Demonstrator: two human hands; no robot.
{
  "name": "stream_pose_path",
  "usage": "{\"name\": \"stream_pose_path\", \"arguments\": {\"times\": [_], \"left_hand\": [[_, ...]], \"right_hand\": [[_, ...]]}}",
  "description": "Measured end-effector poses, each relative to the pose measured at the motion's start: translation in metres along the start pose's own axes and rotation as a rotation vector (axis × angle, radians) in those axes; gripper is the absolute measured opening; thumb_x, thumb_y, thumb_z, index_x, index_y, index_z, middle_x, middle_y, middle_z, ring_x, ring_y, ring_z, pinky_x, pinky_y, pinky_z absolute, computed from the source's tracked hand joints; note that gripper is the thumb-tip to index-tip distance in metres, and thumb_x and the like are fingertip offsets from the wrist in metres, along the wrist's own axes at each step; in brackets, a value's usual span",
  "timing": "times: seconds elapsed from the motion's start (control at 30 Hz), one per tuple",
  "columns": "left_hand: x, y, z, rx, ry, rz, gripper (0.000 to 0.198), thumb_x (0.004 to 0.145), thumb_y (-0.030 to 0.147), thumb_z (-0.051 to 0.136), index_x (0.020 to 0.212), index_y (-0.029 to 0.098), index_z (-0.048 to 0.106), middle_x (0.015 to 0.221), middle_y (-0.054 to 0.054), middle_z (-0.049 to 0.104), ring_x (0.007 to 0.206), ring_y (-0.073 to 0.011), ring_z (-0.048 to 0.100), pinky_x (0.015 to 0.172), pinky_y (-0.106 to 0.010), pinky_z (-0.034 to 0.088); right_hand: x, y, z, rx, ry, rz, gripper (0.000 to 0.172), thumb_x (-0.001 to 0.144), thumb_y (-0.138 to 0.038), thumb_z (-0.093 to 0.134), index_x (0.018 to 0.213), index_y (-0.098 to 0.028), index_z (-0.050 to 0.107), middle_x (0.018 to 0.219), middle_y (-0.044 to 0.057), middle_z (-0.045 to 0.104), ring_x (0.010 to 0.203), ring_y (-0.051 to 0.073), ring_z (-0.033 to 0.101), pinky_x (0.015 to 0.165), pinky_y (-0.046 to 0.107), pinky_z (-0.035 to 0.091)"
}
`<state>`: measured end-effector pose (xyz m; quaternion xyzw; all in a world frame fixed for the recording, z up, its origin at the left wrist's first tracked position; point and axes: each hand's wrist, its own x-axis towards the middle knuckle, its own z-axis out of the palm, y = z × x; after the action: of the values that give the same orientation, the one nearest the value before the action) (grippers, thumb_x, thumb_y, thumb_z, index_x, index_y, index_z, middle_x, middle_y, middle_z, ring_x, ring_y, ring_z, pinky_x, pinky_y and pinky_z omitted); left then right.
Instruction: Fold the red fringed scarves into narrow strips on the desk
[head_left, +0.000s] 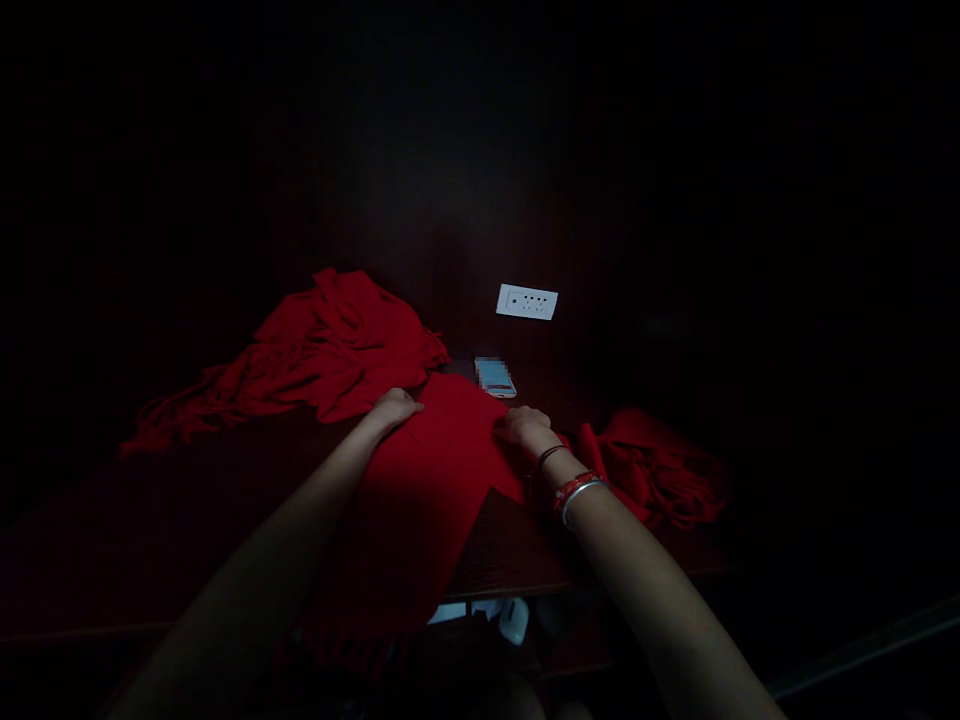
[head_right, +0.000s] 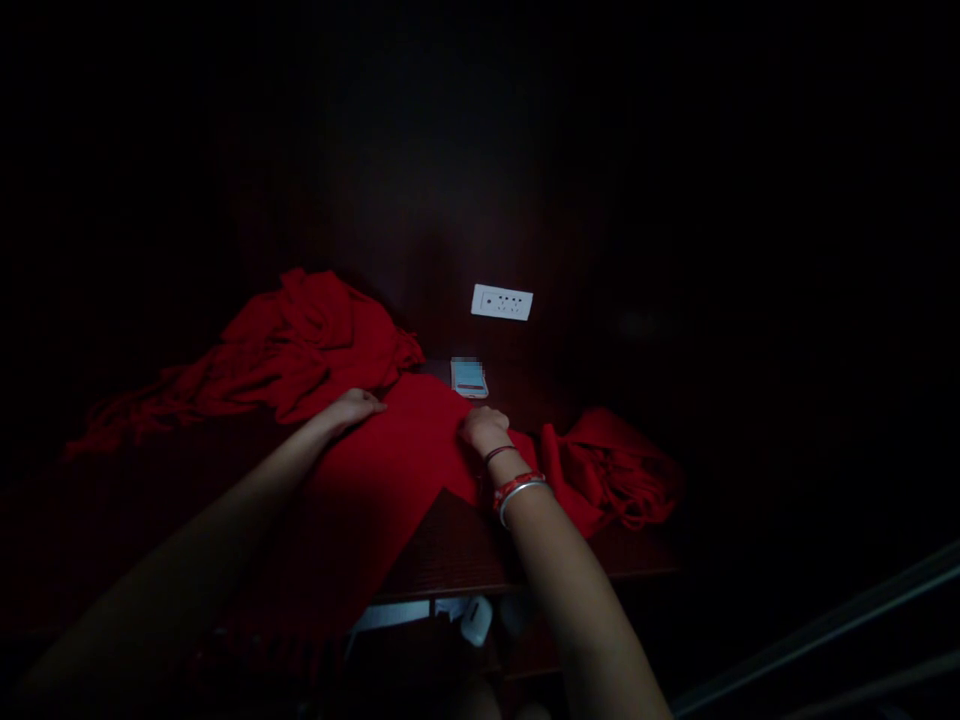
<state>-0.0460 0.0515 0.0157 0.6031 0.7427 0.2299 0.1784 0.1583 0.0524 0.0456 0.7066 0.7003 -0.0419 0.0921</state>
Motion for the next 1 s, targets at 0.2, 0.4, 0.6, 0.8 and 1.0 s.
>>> {"name": "stream_pose_path", "arguments": {"times": [0.2, 0.4, 0.6, 0.8, 1.0], "left_hand": [[-0.002, -0.001, -0.005, -0.045, 0.019, -0.012, 0.016, 0.067, 0.024, 0.05, 0.078, 0.016, 0.059, 0.075, -0.001, 0.061, 0.068, -0.0126, 0.055, 0.05, -0.017, 0.037], [-0.007, 0.005, -0.005, 0.118, 0.032, -0.038, 0.03, 0.064, 0.038, 0.054, 0.085, 0.016, 0.058, 0.091, -0.009, 0.06, 0.084, -0.0213, 0.054, 0.065, -0.026, 0.039], [-0.023, 0.022, 0.007, 0.25, 0.101, 0.019, 0.03, 0.068, 0.033, 0.048, 0.092, 0.019, 0.056, 0.098, -0.011, 0.055, 0.093, -0.0249, 0.048, 0.074, -0.034, 0.037], [-0.032, 0.023, 0.016, 0.366, 0.327, 0.14, 0.027, 0.067, 0.026, 0.047, 0.09, 0.02, 0.058, 0.109, -0.01, 0.043, 0.101, -0.0247, 0.036, 0.08, -0.035, 0.032], [-0.027, 0.023, 0.016, 0.248, 0.348, 0.151, 0.023, 0.068, 0.026, 0.048, 0.088, 0.021, 0.058, 0.11, -0.007, 0.04, 0.105, -0.0228, 0.031, 0.082, -0.033, 0.03]], "right_hand": [[-0.005, -0.003, 0.004, -0.002, 0.04, -0.003, 0.039, 0.07, -0.035, 0.048, 0.103, -0.013, 0.055, 0.106, 0.014, 0.053, 0.093, 0.025, 0.051, 0.067, 0.032, 0.044], [-0.009, -0.009, 0.003, -0.001, 0.035, -0.02, 0.036, 0.073, -0.03, 0.045, 0.102, -0.011, 0.055, 0.105, 0.016, 0.053, 0.093, 0.026, 0.051, 0.068, 0.034, 0.043], [-0.007, 0.007, -0.011, 0.039, -0.006, -0.041, 0.045, 0.067, -0.042, 0.049, 0.102, -0.015, 0.055, 0.102, 0.013, 0.055, 0.09, 0.025, 0.053, 0.066, 0.029, 0.044], [0.011, 0.022, -0.03, 0.118, 0.02, -0.134, 0.038, 0.066, -0.038, 0.052, 0.097, -0.016, 0.058, 0.094, 0.01, 0.059, 0.083, 0.019, 0.055, 0.062, 0.022, 0.042], [0.037, 0.01, -0.029, 0.228, 0.039, -0.163, 0.047, 0.058, -0.046, 0.059, 0.095, -0.017, 0.057, 0.097, 0.006, 0.057, 0.081, 0.017, 0.054, 0.06, 0.019, 0.041]]}}
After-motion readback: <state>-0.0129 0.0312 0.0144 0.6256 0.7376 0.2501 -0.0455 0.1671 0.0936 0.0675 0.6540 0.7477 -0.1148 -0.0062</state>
